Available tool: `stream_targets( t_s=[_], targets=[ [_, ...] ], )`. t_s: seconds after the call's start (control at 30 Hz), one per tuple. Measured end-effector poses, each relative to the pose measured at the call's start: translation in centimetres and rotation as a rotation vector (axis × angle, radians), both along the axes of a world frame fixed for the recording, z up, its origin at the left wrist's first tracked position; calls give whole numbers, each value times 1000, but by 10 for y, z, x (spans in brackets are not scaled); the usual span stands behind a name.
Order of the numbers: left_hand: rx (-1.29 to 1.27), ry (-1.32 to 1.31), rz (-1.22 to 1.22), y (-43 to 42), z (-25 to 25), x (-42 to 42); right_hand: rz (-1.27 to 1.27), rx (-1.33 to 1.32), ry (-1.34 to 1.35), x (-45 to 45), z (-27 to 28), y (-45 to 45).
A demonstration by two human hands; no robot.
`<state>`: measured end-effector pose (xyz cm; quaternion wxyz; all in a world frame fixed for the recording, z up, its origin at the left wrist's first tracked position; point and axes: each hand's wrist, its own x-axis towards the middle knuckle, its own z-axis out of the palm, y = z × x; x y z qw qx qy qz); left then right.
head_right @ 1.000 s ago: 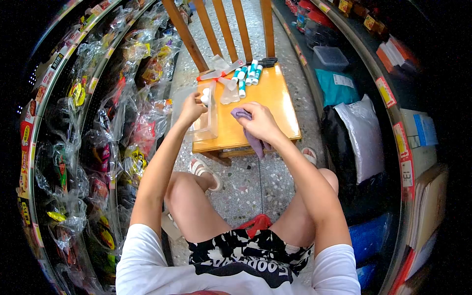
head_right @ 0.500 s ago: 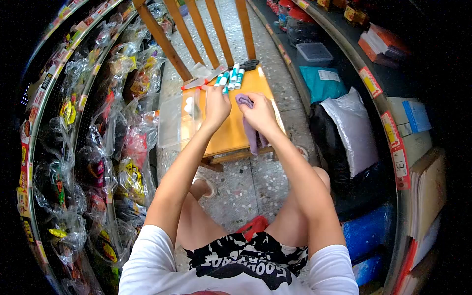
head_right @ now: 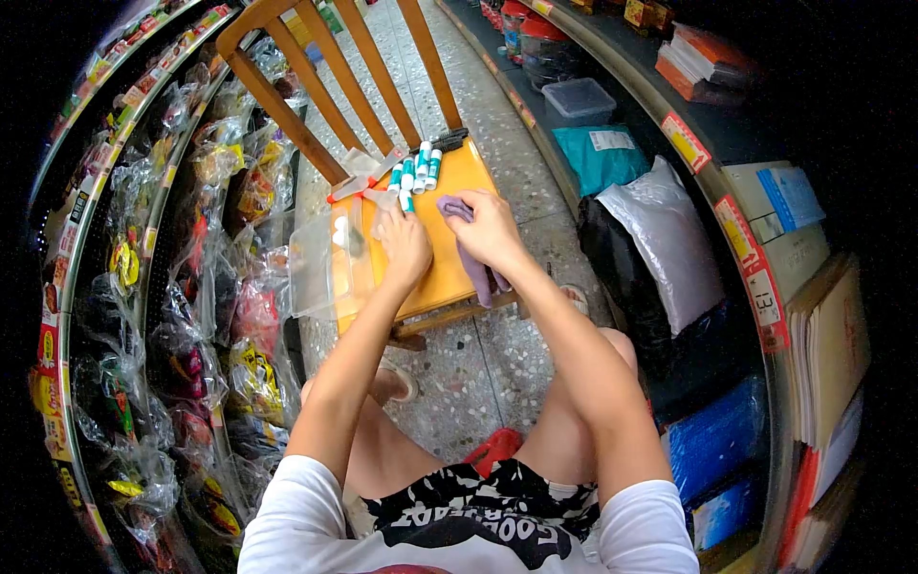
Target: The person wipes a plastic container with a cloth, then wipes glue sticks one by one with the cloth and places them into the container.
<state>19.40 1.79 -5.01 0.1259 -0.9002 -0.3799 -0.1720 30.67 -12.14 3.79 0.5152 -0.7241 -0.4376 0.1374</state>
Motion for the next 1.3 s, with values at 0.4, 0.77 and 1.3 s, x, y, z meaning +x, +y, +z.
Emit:
stream_targets(
  t_s=[0.4, 0.77, 1.3],
  targets=[
    [-322, -194, -120, -53, 5, -67, 31, -42, -32, 3, -8, -6],
    [-602, -342, 23, -22, -7, -68, 39, -45, -32, -4, -9, -2],
    [-2018, -1107, -164, -27, 55, -94, 291, 326, -170, -40, -6, 5]
  ],
)
